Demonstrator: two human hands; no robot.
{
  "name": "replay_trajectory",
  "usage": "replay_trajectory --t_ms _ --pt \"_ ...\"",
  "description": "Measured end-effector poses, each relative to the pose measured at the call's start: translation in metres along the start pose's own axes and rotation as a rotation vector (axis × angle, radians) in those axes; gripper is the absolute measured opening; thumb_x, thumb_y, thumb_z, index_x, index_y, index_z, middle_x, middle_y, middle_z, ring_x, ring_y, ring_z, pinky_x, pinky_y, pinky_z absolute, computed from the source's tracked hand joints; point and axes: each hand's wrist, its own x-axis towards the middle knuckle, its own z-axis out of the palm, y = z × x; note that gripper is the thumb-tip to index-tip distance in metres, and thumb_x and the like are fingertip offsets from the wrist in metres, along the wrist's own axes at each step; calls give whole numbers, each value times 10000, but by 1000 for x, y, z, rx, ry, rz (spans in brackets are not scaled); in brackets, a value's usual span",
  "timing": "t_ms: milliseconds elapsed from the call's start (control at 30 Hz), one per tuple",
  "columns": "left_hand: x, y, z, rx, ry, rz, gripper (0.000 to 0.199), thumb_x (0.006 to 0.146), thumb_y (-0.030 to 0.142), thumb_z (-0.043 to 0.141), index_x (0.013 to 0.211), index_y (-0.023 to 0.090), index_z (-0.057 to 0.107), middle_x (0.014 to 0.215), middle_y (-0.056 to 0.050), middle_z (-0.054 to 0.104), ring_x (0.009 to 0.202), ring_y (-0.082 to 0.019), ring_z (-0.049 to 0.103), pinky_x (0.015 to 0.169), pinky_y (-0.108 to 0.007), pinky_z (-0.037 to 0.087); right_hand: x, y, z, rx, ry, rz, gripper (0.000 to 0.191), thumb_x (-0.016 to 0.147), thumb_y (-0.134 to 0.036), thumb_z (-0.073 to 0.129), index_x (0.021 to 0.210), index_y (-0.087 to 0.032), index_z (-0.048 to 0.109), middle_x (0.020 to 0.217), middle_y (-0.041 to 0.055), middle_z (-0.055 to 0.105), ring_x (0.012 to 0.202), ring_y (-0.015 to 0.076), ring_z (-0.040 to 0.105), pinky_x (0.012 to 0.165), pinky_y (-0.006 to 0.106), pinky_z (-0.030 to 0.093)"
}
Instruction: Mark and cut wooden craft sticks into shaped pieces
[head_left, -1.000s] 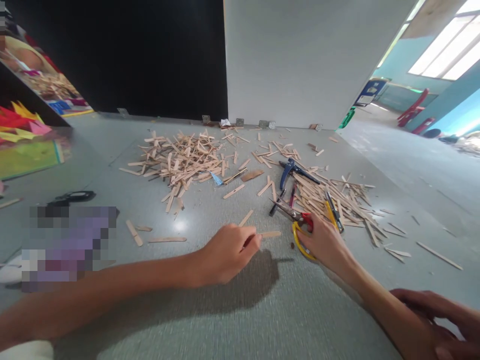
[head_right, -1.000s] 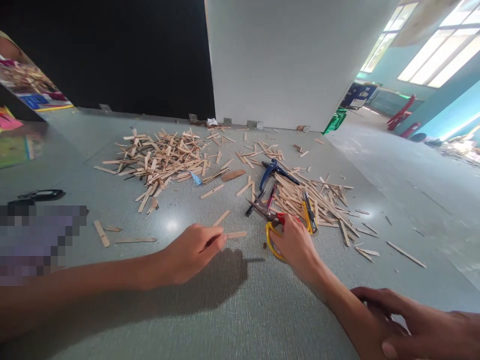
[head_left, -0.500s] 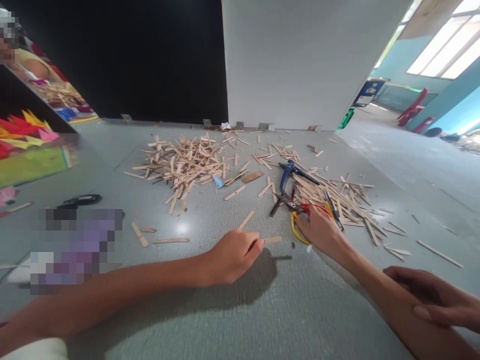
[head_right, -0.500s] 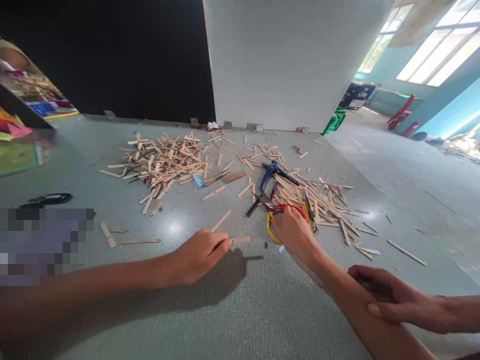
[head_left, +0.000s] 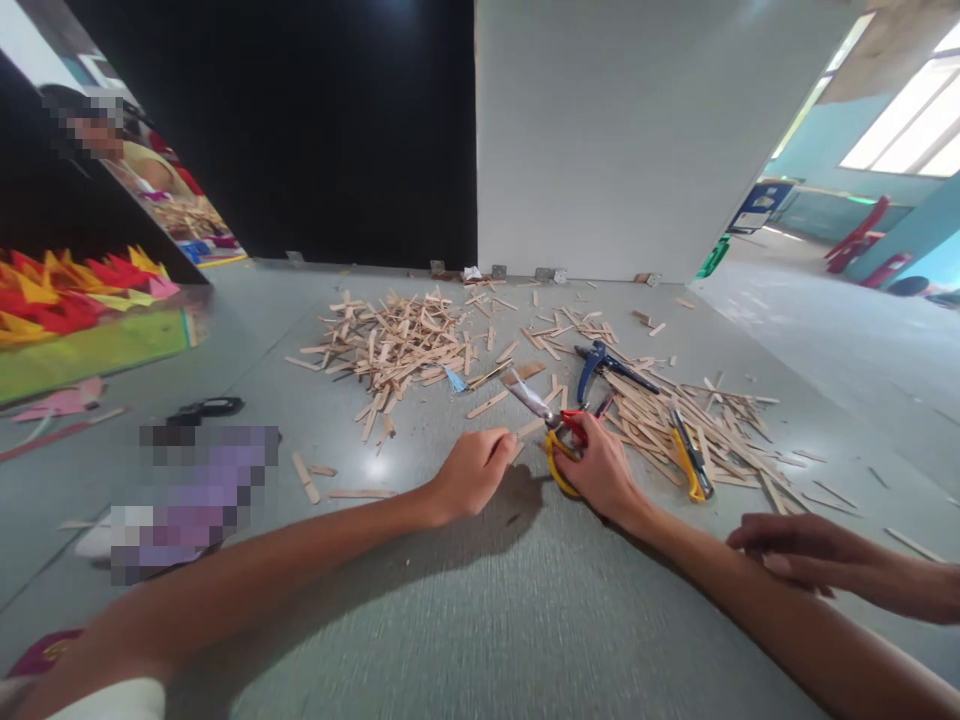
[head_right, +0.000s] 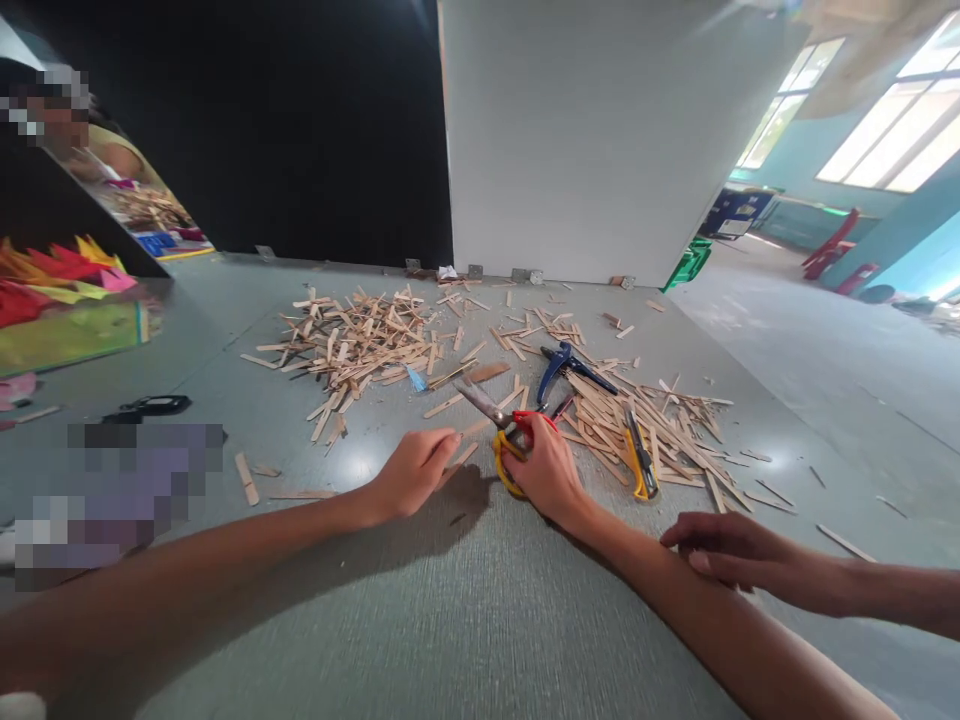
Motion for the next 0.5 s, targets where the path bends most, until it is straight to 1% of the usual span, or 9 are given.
replay_trajectory --t_ms 67,133,200,267,333,400,500 --pt "3 -1 -4 -8 42 -5 390 1002 421 287 652 258 339 568 34 391 590 -168 420 613 -306 260 -4 4 -1 69 17 -10 295 851 -447 659 1024 -210 626 754 11 670 669 191 623 630 291 494" --pt "5 -1 -9 -20 78 -9 387 1009 418 286 667 255 361 577 33 405 588 -167 422 610 -306 265 -10 6 -4 202 1 -14 303 878 -529 637 905 -233 575 675 -21 595 595 159 570 569 265 467" --pt "6 1 -14 -36 106 -12 378 1016 408 289 679 253 362 588 34 414 582 -163 420 605 -303 273 -19 5 -5 464 -85 20 379 878 -606 647 842 -245 537 632 -45 531 539 137 519 522 253 454" --pt "7 3 -18 -56 129 -12 355 1012 389 307 689 250 358 602 35 420 587 -158 425 606 -296 291 -28 2 -3 713 -219 84 461 863 -685 667 846 -241 543 598 -67 488 490 124 487 482 246 448" --pt "7 5 -22 -75 142 -15 326 1009 370 319 718 242 391 608 41 419 591 -154 430 609 -287 312 -36 -2 1 865 -327 144 543 846 -761 669 867 -230 556 574 -81 464 446 112 469 450 240 438" --pt "6 9 -25 -111 150 -20 310 1021 371 312 782 233 452 594 59 384 562 -149 401 591 -280 315 -41 -4 6 944 -376 172 604 822 -815 673 868 -222 562 562 -84 454 418 103 455 429 233 423" --pt "1 16 -29 -202 161 -21 297 1042 386 332 895 215 526 585 82 333 527 -142 340 555 -274 295 -44 -2 10 967 -372 144 638 814 -843 669 863 -213 583 554 -79 455 407 102 448 424 238 422"
